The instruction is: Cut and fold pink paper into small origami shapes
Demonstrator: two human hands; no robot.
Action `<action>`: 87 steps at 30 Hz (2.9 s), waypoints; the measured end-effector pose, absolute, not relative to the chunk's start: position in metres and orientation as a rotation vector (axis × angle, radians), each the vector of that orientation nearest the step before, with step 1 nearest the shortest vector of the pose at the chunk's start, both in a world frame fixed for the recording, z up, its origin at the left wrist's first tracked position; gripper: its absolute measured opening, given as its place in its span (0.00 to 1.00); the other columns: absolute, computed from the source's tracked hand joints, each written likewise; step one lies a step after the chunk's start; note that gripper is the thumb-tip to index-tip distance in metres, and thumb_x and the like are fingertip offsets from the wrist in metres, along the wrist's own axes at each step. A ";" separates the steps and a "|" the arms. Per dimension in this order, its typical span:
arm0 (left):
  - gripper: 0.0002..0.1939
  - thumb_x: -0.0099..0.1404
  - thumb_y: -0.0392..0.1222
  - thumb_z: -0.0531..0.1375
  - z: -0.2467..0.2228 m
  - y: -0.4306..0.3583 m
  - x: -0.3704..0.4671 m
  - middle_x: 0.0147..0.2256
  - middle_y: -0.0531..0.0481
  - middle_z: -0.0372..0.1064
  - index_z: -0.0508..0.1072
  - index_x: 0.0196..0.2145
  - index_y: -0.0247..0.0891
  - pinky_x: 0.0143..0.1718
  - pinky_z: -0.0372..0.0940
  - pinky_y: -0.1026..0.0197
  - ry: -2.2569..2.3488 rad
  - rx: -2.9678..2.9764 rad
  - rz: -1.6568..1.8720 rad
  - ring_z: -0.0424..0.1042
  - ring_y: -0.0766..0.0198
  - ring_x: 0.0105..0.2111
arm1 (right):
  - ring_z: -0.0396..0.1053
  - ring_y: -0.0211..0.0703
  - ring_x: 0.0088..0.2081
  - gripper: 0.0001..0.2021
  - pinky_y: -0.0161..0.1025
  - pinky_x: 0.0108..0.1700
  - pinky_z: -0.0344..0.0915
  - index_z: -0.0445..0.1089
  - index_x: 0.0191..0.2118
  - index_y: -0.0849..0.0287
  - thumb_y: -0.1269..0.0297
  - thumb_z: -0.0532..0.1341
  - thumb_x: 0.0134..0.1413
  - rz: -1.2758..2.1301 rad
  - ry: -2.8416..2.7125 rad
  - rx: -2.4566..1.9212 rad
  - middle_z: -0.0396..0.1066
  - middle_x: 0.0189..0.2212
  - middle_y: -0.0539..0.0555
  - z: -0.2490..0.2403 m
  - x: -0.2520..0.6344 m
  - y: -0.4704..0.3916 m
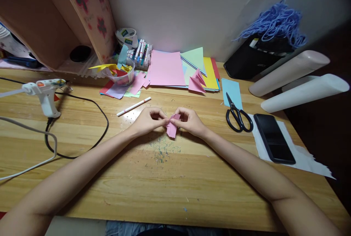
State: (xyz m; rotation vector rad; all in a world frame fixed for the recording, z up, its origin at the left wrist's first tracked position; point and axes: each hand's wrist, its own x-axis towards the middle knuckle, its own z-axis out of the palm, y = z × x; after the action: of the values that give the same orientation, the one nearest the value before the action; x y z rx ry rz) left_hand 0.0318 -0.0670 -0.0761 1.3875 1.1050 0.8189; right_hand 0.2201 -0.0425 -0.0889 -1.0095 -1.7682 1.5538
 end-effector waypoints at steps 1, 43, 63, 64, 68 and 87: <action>0.08 0.53 0.41 0.63 -0.075 -0.067 0.031 0.27 0.48 0.71 0.73 0.26 0.32 0.32 0.63 0.64 1.103 1.396 0.807 0.69 0.67 0.28 | 0.64 0.35 0.25 0.11 0.33 0.28 0.61 0.62 0.26 0.60 0.59 0.64 0.45 1.546 -1.775 -1.017 0.66 0.24 0.49 -0.089 0.220 -0.042; 0.11 0.58 0.44 0.59 -0.075 -0.074 0.036 0.26 0.49 0.69 0.72 0.26 0.32 0.28 0.60 0.66 1.217 1.633 0.859 0.66 0.68 0.26 | 0.62 0.34 0.26 0.11 0.33 0.29 0.60 0.63 0.27 0.60 0.60 0.63 0.46 1.510 -1.796 -1.035 0.64 0.25 0.48 -0.089 0.219 -0.044; 0.11 0.61 0.43 0.55 -0.076 -0.073 0.036 0.28 0.49 0.71 0.72 0.29 0.33 0.33 0.60 0.65 1.161 1.657 0.800 0.67 0.67 0.30 | 0.67 0.40 0.34 0.06 0.37 0.35 0.64 0.73 0.35 0.56 0.65 0.59 0.53 1.078 -1.849 -0.914 0.70 0.33 0.54 -0.085 0.219 -0.049; 0.11 0.61 0.42 0.55 -0.076 -0.073 0.036 0.29 0.49 0.71 0.73 0.29 0.33 0.34 0.60 0.65 1.151 1.664 0.799 0.67 0.66 0.30 | 0.67 0.40 0.34 0.06 0.38 0.35 0.64 0.73 0.36 0.56 0.65 0.59 0.53 1.046 -1.864 -0.897 0.70 0.32 0.54 -0.085 0.219 -0.050; 0.11 0.61 0.42 0.54 -0.076 -0.073 0.035 0.28 0.49 0.71 0.73 0.28 0.33 0.34 0.60 0.65 1.148 1.671 0.803 0.68 0.66 0.30 | 0.67 0.40 0.33 0.06 0.38 0.34 0.64 0.72 0.36 0.55 0.65 0.60 0.52 0.984 -1.921 -0.897 0.70 0.31 0.53 -0.084 0.219 -0.052; 0.11 0.60 0.43 0.55 -0.071 -0.072 0.032 0.28 0.49 0.70 0.72 0.27 0.33 0.36 0.61 0.62 1.099 1.555 0.768 0.67 0.65 0.31 | 0.67 0.39 0.33 0.10 0.37 0.34 0.65 0.71 0.38 0.54 0.70 0.57 0.51 0.746 -2.136 -0.753 0.69 0.34 0.53 -0.087 0.223 -0.054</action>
State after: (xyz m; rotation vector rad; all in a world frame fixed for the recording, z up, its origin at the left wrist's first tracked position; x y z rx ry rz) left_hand 0.0324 -0.0717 -0.0706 1.5551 1.0987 0.7679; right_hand 0.2233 -0.0537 -0.0871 -0.7532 -2.1358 0.7462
